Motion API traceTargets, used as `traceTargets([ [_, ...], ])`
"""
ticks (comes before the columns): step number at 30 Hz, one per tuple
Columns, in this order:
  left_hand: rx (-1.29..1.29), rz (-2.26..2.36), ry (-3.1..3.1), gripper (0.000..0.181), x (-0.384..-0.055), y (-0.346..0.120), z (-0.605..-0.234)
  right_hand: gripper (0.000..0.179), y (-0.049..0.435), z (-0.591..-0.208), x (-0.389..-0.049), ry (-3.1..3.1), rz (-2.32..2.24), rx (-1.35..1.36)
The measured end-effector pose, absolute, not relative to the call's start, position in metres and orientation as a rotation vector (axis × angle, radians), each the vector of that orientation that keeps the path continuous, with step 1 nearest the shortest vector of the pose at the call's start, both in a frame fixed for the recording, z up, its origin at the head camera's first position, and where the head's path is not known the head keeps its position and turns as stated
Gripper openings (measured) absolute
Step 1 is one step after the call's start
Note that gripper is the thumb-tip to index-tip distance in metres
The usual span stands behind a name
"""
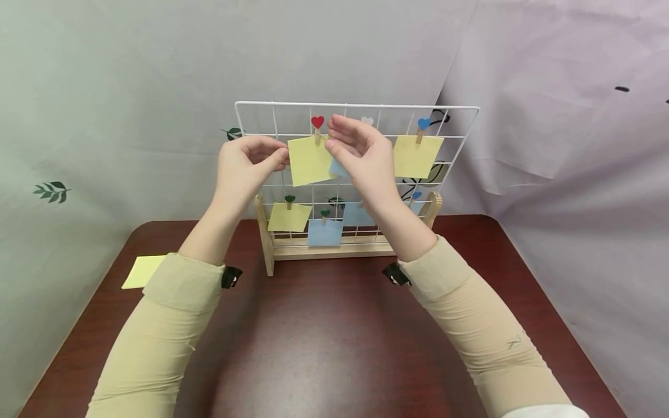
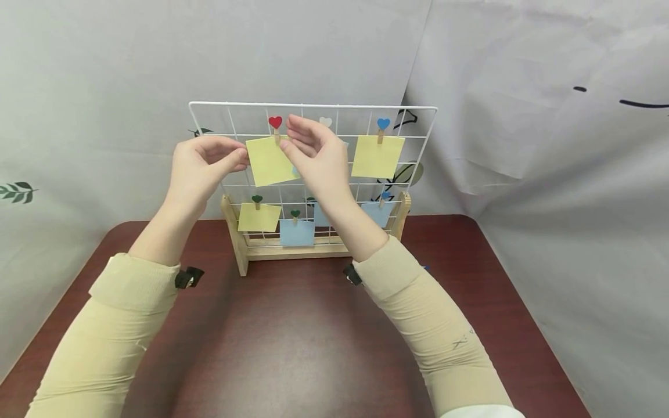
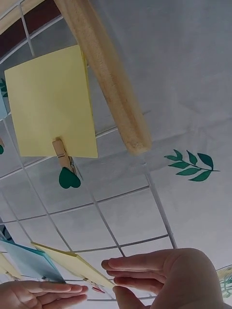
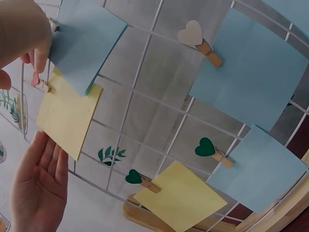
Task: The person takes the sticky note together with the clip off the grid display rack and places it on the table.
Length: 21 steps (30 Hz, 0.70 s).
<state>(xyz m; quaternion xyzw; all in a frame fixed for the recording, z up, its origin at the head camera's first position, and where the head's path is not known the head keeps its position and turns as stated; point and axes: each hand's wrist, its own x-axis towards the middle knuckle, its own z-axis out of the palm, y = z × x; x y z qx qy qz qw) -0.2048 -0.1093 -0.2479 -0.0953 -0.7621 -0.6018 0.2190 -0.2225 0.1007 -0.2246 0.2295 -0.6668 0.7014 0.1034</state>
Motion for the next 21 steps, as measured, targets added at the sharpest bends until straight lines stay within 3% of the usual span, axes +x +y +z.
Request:
traceTargets([
  [21,-0.228,-1.568,-2.165,0.02,-0.207,-0.104,-0.237,0.053,0.095,-0.207,-0.224,-2.192,2.029,0.644],
])
